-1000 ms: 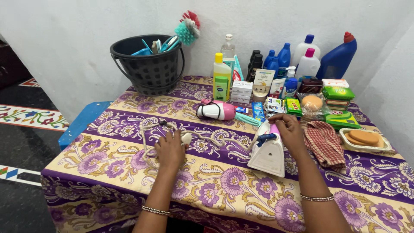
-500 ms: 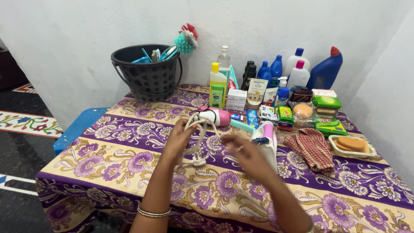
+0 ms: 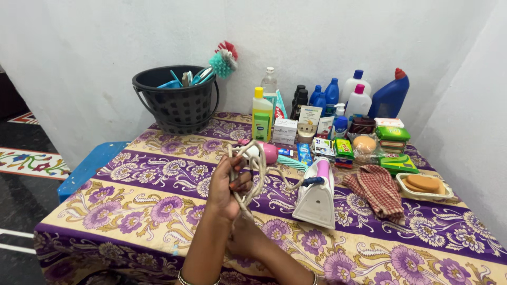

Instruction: The person wipes the surface of a white electric iron with a red and white checkered cloth. They then wrap the iron's power cord around the body of the iron. Finally, they remove a mop, a scrub brush, and a blue cup from a black bucket and place them on the table.

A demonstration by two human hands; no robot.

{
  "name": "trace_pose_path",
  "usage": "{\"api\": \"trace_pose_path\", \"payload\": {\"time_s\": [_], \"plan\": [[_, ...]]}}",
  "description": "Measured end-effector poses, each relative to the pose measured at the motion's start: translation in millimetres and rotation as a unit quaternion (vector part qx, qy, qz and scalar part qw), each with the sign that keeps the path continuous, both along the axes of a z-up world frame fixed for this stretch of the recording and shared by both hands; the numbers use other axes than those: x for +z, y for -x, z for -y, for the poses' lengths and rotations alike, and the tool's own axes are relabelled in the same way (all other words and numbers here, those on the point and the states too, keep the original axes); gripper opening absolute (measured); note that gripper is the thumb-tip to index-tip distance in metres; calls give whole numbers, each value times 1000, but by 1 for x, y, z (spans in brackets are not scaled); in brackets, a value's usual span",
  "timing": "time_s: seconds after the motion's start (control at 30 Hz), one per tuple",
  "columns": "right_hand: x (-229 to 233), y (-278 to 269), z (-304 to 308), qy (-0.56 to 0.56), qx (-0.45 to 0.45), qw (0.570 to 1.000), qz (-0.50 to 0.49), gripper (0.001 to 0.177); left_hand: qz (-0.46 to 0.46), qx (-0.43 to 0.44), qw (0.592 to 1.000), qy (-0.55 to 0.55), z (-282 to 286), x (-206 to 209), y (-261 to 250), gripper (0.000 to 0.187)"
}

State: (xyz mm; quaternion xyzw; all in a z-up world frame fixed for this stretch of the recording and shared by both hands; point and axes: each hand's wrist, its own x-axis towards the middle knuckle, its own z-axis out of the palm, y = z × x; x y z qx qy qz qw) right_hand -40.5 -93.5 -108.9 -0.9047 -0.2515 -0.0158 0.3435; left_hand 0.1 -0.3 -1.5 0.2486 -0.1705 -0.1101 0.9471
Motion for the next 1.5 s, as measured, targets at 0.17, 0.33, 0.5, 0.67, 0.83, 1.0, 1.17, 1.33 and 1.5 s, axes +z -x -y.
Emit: {"api": "trace_pose_path", "payload": {"time_s": [0.17,0.33,0.5,0.67,0.83,1.0,1.17,1.33,1.5], "plan": [[4,26,42,-88,52,987,127,19,30,129,982,-131,-18,10,1,12],[19,54,147,-287,-47,957,-7,33,108,187,921,-323,-31,4,-3,17],[46,88,237,-240,-208,947,47,21,144,192,899,-366,9,-19,-13,29],[71,119,304,-434,-267,856,87,18,185,228,891,-345,30,-16,-14,38],[91,121,353,-547,-247,787,143,17,379,329,774,-385,54,-12,8,31],[104,111,396,-584,-322,733,133,19,449,461,630,-434,70,11,14,42],[81,75,424,-380,-534,754,40,25,414,400,657,-486,93,27,-44,47],[37,42,429,-229,-572,788,1,27,434,164,732,-498,145,-10,-85,46],[41,39,418,174,-576,767,221,28,357,154,778,-493,161,-58,-103,51]]}}
